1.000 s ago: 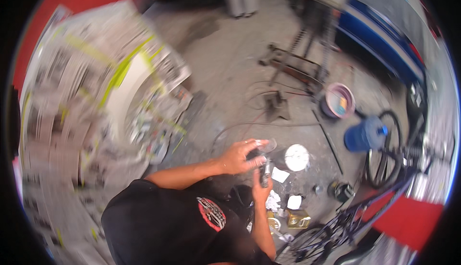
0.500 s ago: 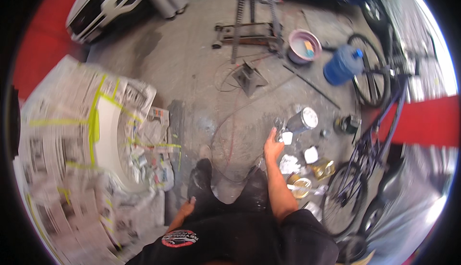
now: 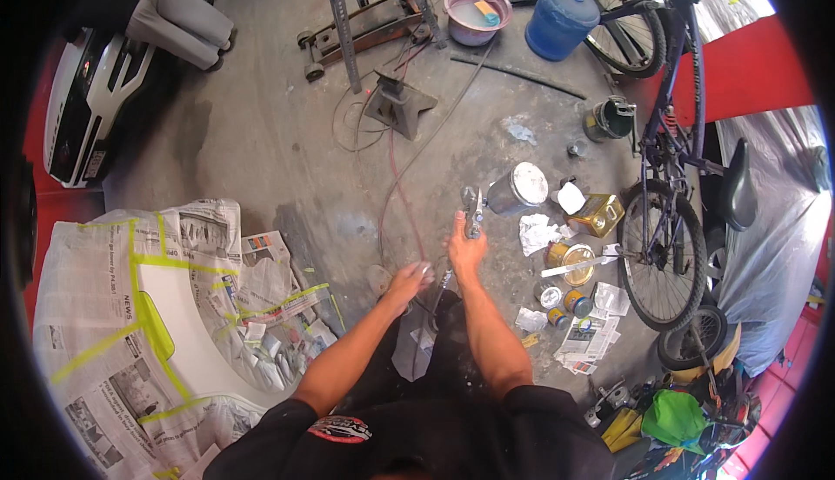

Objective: The person mixes paint in a small container using a metal spatula, then pours it into a spray gun. They then spray paint a car part that is masked with newspaper and tape.

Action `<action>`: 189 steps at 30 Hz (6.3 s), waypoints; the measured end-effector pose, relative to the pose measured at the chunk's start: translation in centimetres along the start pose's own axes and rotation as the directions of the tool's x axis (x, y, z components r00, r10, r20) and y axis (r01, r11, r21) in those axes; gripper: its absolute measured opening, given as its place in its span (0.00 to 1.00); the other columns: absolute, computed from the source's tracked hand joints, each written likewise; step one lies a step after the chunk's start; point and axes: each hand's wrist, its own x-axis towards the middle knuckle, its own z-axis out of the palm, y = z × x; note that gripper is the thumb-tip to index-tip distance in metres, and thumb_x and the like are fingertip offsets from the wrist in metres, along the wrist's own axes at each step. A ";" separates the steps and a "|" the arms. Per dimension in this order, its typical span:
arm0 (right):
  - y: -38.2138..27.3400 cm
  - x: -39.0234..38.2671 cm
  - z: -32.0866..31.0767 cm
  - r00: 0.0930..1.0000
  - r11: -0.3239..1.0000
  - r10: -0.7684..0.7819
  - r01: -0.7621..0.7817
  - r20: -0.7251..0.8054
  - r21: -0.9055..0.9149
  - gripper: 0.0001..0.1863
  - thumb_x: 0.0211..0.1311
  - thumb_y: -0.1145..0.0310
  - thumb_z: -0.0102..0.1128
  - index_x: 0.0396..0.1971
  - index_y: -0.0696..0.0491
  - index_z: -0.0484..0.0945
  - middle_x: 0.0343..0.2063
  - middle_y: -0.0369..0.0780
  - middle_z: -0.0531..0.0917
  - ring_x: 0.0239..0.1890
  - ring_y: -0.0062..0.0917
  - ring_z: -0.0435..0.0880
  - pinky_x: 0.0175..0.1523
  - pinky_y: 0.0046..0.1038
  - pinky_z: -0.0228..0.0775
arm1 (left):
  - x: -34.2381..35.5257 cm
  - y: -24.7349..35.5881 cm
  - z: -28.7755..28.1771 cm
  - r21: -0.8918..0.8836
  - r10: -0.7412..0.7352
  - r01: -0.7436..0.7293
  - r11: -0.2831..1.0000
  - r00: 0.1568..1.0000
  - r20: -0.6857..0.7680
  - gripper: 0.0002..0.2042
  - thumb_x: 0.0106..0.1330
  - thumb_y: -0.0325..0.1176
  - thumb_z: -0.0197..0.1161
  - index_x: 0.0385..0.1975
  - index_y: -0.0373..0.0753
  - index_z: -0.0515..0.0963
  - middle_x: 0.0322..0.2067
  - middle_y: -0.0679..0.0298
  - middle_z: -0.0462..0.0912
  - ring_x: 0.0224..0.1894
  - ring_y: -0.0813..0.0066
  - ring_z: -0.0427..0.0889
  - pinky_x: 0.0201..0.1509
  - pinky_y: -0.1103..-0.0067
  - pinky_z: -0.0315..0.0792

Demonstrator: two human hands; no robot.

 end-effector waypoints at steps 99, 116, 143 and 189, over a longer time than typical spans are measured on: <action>27.3 6.9 -0.1 0.969 0.996 0.036 -0.055 0.243 0.072 0.29 0.70 0.41 0.54 0.38 0.57 0.77 0.29 0.38 0.83 0.14 0.17 0.73 0.15 0.22 0.62 | 24.7 -26.4 -1.4 -0.354 -0.062 0.408 0.842 0.724 0.687 0.07 0.76 0.35 0.56 0.50 0.44 0.74 0.44 0.67 0.82 0.46 0.74 0.82 0.52 0.73 0.75; 28.4 7.2 -0.6 0.996 0.999 -0.045 0.047 -0.075 0.022 0.27 0.69 0.44 0.58 0.30 0.58 0.81 0.16 0.35 0.78 0.12 0.19 0.74 0.17 0.26 0.62 | 25.9 -26.9 -0.1 -0.170 -0.073 0.155 0.973 0.909 0.410 0.09 0.75 0.32 0.56 0.50 0.39 0.75 0.41 0.68 0.80 0.41 0.76 0.81 0.46 0.77 0.77; 24.7 13.7 16.5 0.897 0.956 -0.274 0.217 0.347 0.196 0.29 0.67 0.42 0.61 0.48 0.56 0.80 0.23 0.36 0.77 0.18 0.18 0.71 0.21 0.21 0.64 | -2.5 -50.3 -17.3 -0.126 -0.295 0.311 0.942 0.589 -0.752 0.29 0.72 0.55 0.52 0.60 0.36 0.75 0.58 0.49 0.79 0.60 0.55 0.77 0.63 0.64 0.69; 24.0 8.3 15.8 0.639 0.858 -0.510 0.429 0.577 0.283 0.23 0.72 0.48 0.56 0.49 0.54 0.78 0.29 0.37 0.79 0.14 0.18 0.65 0.16 0.24 0.55 | -9.9 -36.3 -14.5 0.757 0.755 0.148 0.636 0.086 -0.650 0.22 0.67 0.45 0.63 0.57 0.41 0.77 0.60 0.54 0.75 0.65 0.54 0.71 0.68 0.60 0.63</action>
